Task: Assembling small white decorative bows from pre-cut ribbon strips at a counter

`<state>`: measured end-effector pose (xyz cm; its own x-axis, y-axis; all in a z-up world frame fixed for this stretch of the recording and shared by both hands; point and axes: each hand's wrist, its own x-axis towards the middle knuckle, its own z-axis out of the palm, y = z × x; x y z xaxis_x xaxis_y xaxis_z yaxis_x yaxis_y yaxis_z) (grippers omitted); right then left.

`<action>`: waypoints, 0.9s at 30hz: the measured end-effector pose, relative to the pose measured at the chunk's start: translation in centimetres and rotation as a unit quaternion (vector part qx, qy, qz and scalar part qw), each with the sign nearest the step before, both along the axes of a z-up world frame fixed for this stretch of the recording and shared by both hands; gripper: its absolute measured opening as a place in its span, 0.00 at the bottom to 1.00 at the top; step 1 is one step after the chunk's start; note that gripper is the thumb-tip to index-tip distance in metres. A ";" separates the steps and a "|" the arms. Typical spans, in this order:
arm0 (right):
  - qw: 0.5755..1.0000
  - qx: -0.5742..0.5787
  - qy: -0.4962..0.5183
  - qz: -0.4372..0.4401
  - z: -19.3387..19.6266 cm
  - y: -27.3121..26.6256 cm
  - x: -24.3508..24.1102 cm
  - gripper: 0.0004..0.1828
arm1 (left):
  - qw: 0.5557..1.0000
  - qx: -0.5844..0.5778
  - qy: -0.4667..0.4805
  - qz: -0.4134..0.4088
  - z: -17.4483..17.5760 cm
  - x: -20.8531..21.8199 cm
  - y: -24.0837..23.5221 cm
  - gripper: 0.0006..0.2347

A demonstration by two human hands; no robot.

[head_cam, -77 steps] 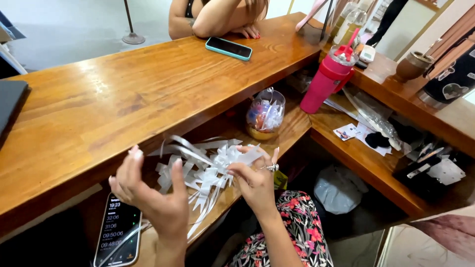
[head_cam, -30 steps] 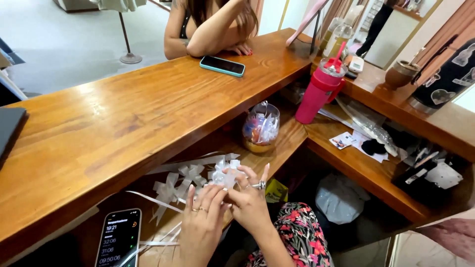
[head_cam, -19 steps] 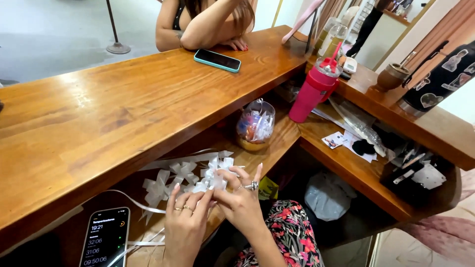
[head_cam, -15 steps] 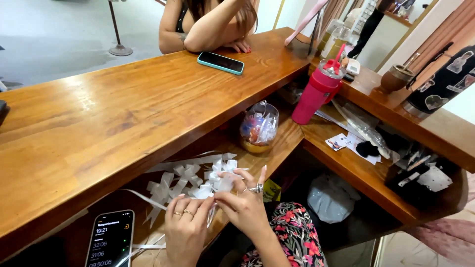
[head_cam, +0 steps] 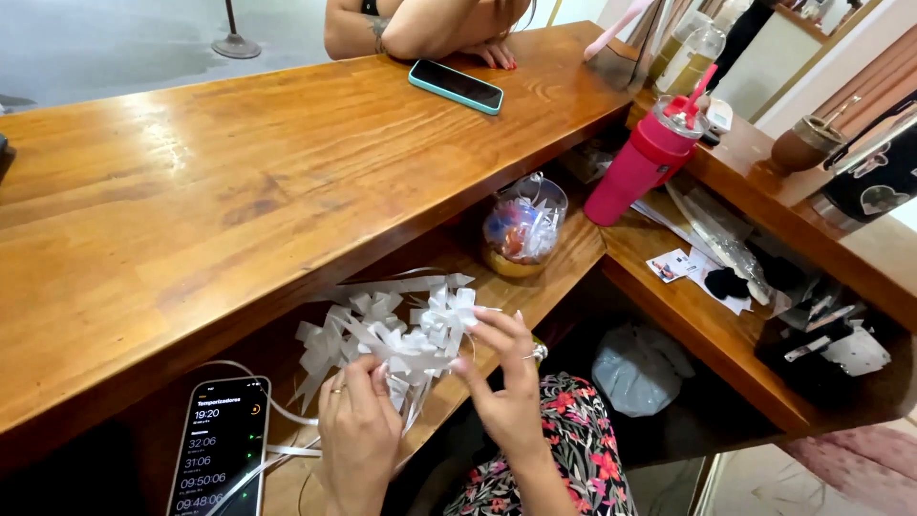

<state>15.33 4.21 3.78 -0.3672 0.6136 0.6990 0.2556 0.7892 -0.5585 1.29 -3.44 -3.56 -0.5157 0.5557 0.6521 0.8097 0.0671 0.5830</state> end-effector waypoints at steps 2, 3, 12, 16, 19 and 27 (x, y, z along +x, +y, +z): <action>0.997 -0.068 0.027 -0.036 0.1 0.3 0.0 0.13 | 1.000 -0.011 -0.018 -0.005 -0.3 -0.1 -0.2 0.03; 0.987 -0.137 0.053 -0.072 0.1 0.3 0.0 0.12 | 0.999 -0.023 -0.036 -0.010 -0.5 -0.1 -0.3 0.04; 0.952 -0.307 -0.004 0.005 -1.1 1.1 -1.3 0.14 | 1.000 0.027 -0.005 -0.009 1.0 0.0 -0.4 0.03; 0.944 -0.328 -0.021 0.020 -0.8 1.1 -1.8 0.18 | 0.998 0.050 -0.031 -0.038 1.4 0.1 -0.9 0.04; 0.895 -0.439 0.026 0.079 -1.3 1.5 -1.7 0.31 | 0.990 0.072 -0.085 -0.086 1.7 0.2 -0.8 0.04; 0.830 -0.527 0.089 0.162 -1.3 2.1 -0.6 0.22 | 0.988 0.052 -0.008 -0.143 0.5 0.3 -0.1 0.02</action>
<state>14.70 6.28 2.48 -0.5807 0.8077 -0.1022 -0.0348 -0.1501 -0.9881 1.57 -3.57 -3.06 -0.3574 0.6112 0.7062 0.7779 -0.2237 0.5873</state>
